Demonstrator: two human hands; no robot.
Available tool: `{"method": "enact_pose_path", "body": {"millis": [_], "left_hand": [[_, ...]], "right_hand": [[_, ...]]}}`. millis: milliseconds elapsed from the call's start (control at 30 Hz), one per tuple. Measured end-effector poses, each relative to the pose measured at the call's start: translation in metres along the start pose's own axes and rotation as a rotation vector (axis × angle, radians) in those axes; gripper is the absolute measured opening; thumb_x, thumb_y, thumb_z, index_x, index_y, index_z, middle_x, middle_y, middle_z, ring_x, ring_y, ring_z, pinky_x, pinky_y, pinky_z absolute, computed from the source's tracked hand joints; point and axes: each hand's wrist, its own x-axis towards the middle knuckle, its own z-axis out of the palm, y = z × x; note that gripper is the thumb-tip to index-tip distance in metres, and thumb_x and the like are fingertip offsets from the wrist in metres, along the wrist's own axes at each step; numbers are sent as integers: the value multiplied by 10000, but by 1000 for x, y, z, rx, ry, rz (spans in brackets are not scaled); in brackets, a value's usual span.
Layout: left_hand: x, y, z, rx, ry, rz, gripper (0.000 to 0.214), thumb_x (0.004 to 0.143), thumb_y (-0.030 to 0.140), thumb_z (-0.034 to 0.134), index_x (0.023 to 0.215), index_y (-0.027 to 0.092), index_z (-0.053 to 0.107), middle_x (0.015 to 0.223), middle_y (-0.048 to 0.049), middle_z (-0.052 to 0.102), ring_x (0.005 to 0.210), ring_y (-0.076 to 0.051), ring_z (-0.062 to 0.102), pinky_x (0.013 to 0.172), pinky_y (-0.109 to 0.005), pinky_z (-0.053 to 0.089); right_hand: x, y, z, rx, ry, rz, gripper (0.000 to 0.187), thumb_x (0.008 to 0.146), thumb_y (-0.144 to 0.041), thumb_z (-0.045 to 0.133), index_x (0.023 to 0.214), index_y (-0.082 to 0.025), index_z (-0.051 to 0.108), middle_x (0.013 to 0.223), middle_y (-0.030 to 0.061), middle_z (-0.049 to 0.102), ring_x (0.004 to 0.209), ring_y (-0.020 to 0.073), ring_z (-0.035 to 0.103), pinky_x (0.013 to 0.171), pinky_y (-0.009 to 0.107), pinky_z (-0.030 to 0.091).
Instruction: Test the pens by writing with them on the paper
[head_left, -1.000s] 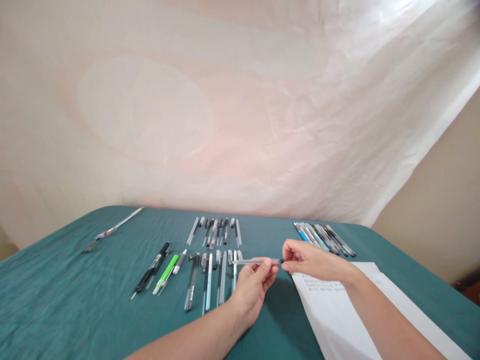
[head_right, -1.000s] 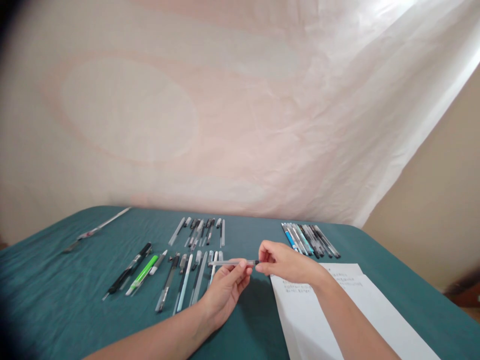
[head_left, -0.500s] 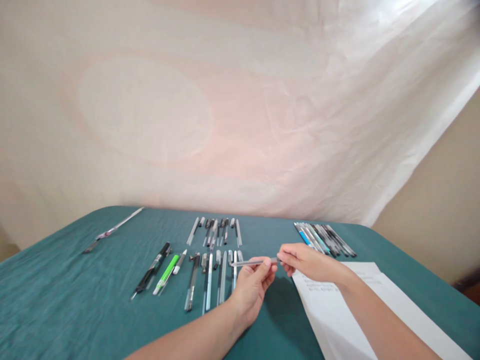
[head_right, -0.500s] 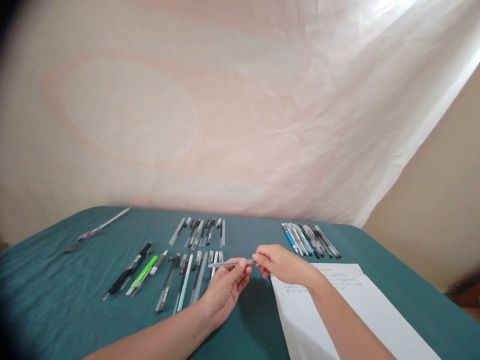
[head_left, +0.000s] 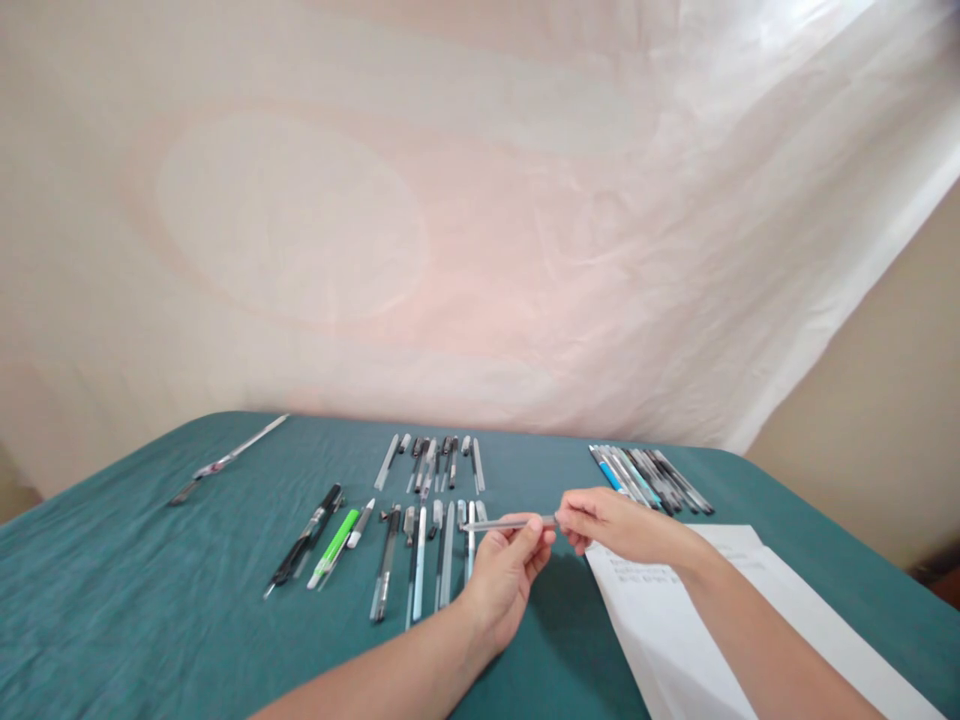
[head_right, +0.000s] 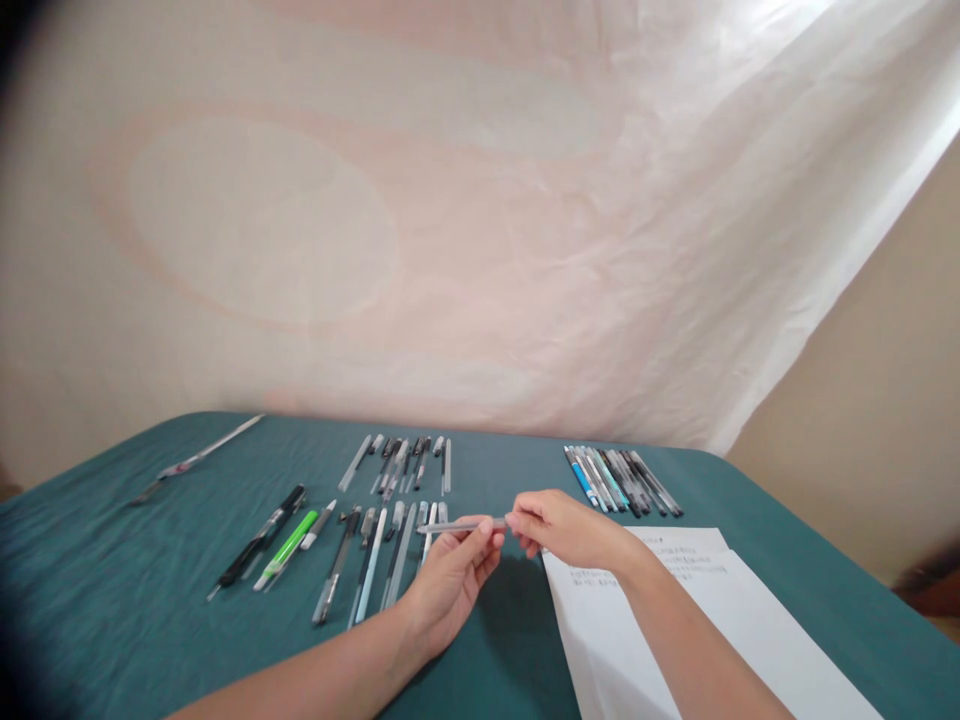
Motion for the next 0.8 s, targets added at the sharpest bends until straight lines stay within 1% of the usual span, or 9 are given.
{"method": "enact_pose_path", "body": {"millis": [67,233,300,433,467,567,633,733,800], "left_hand": [[0,0,0,2,-6,0,141,704,207,681,785,123,601,732,-26,623,664,-75,581,645,-171,471],[0,-1,0,1,-10,9,149,704,214,681,796,126,605,743,-31,623,670,-80,582,653,-179,473],[0,-1,0,2,-8,7,151,701,216,684,796,127,607,747,-33,624,673,-82,582,648,-178,473],[0,-1,0,6,-15,8,139,707,215,678,788,125,609,726,-29,621,657,-75,574,640,-172,468],[0,-1,0,7,-18,9,137,711,216,675,789,125,609,717,-27,619,650,-73,571,640,-171,467],[0,-1,0,6,-15,8,136,714,221,671,786,122,611,712,-32,621,644,-76,570,640,-176,467],[0,-1,1,3,-1,9,135,710,220,674,780,122,611,725,-38,627,660,-84,577,649,-182,468],[1,-1,1,4,11,8,136,702,216,681,778,126,612,721,-34,624,667,-86,579,649,-179,465],[0,-1,2,6,6,9,141,699,220,684,779,127,613,715,-29,620,655,-81,573,639,-174,463]], "right_hand": [[0,-1,0,21,-24,16,387,875,-425,326,715,-141,535,672,28,595,609,123,572,579,228,428],[-1,0,-1,-40,38,22,250,803,-414,493,811,-165,517,657,-2,609,582,116,549,498,195,383],[0,1,0,-44,44,3,268,829,-413,447,768,-161,516,662,5,611,587,116,557,519,202,395],[4,5,3,4,-3,11,430,880,-447,297,692,-139,530,658,31,601,584,122,577,565,228,429],[4,6,4,7,-4,16,429,876,-456,305,705,-138,535,657,30,601,583,122,574,560,227,428],[3,8,4,-12,32,15,306,818,-453,454,808,-155,521,669,10,615,592,117,557,520,201,403],[2,7,4,-35,58,11,263,788,-428,515,831,-170,496,662,-4,620,585,111,543,493,186,380],[1,4,5,-55,65,3,248,817,-417,471,786,-172,493,645,-3,626,569,109,548,494,188,375],[2,3,6,-19,46,14,306,844,-439,406,746,-164,498,645,8,621,558,113,567,508,200,395]]}}
